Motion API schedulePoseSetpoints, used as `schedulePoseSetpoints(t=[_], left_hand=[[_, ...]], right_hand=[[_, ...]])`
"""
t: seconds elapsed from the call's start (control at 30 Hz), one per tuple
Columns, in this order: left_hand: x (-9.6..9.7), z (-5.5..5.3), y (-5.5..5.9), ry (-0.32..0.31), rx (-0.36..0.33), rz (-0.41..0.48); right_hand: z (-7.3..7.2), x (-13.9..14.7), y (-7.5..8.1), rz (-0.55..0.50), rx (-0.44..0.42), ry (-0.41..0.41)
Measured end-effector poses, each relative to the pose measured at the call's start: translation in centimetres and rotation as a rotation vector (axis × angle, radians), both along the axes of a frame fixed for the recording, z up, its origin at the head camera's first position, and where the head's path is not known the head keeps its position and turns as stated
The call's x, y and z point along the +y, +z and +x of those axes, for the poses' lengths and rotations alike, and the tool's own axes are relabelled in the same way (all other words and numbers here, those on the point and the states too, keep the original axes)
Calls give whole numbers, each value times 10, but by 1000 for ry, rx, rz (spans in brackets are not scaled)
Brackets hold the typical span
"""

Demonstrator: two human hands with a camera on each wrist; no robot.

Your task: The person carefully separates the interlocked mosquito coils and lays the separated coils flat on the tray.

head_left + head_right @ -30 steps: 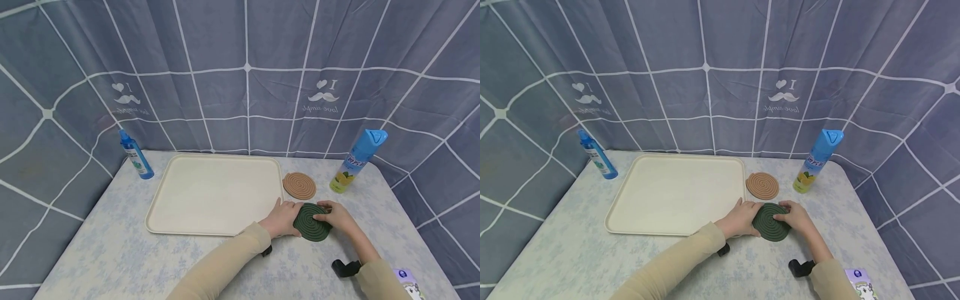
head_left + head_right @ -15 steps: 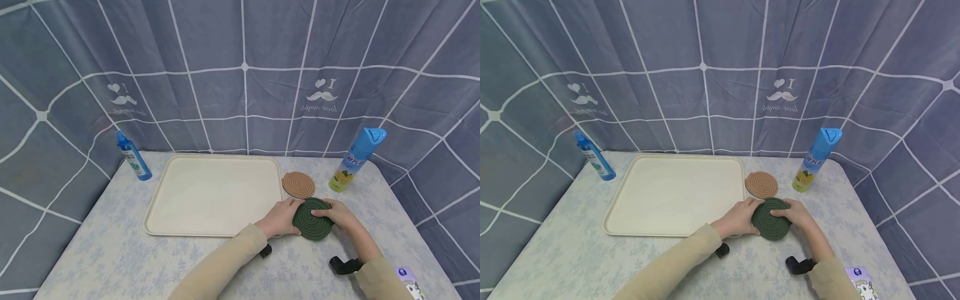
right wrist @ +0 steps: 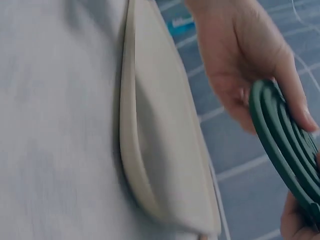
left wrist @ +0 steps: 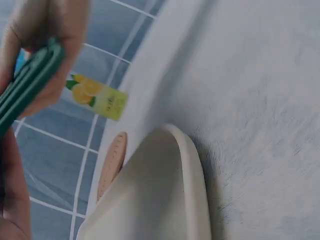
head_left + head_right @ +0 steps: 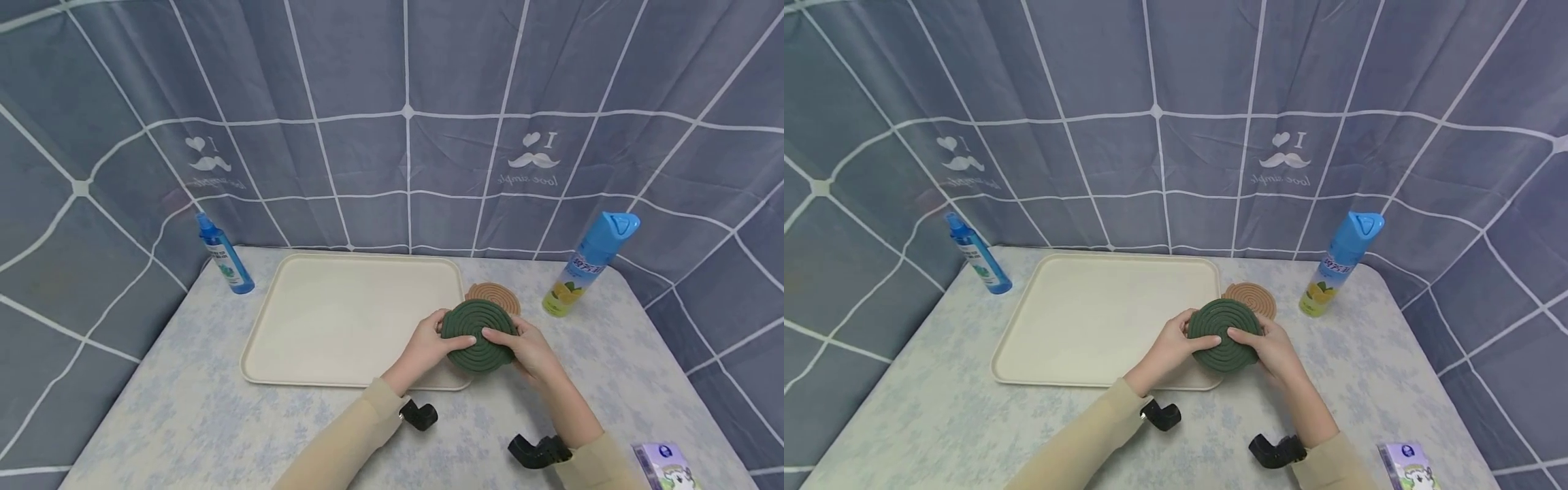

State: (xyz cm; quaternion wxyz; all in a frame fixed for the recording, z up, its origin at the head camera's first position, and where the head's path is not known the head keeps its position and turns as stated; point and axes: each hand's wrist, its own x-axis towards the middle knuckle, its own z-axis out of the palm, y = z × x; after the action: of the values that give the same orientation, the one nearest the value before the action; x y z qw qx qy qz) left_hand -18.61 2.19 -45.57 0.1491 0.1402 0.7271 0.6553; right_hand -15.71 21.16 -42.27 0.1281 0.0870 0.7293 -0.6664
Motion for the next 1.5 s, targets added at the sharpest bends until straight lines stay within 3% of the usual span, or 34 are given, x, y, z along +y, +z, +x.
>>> schedulePoseSetpoints(t=[0.17, 0.3, 0.37, 0.47, 0.6, 0.73, 0.9, 1.1, 1.37, 1.5], left_hand=[[-12, 10, -4, 104, -44, 99], [-21, 14, -4, 213, -13, 104], [-28, 15, -4, 243, 4, 91], [-39, 15, -2, 259, 18, 58], [-50, 15, -1, 244, 36, 5], [-58, 14, -1, 221, 51, -33], [-66, 14, -3, 249, 45, -9], [-70, 15, -3, 322, 16, 75], [-74, 17, -5, 304, 26, 26], [-75, 18, -4, 292, -11, 52]], right_hand=[[2, -27, -2, -195, 8, -39], [1, -48, -4, -265, 13, -62], [1, -55, -5, -229, 25, -72], [-1, -59, -4, -92, 77, -108], [-2, -58, -4, 107, 180, -167], [-1, -58, -5, 198, 239, -169], [3, -64, -10, 209, 252, -164], [7, -73, -12, 131, 189, -119], [5, -69, -10, 189, 198, -51], [2, -67, -9, 180, 212, -16]])
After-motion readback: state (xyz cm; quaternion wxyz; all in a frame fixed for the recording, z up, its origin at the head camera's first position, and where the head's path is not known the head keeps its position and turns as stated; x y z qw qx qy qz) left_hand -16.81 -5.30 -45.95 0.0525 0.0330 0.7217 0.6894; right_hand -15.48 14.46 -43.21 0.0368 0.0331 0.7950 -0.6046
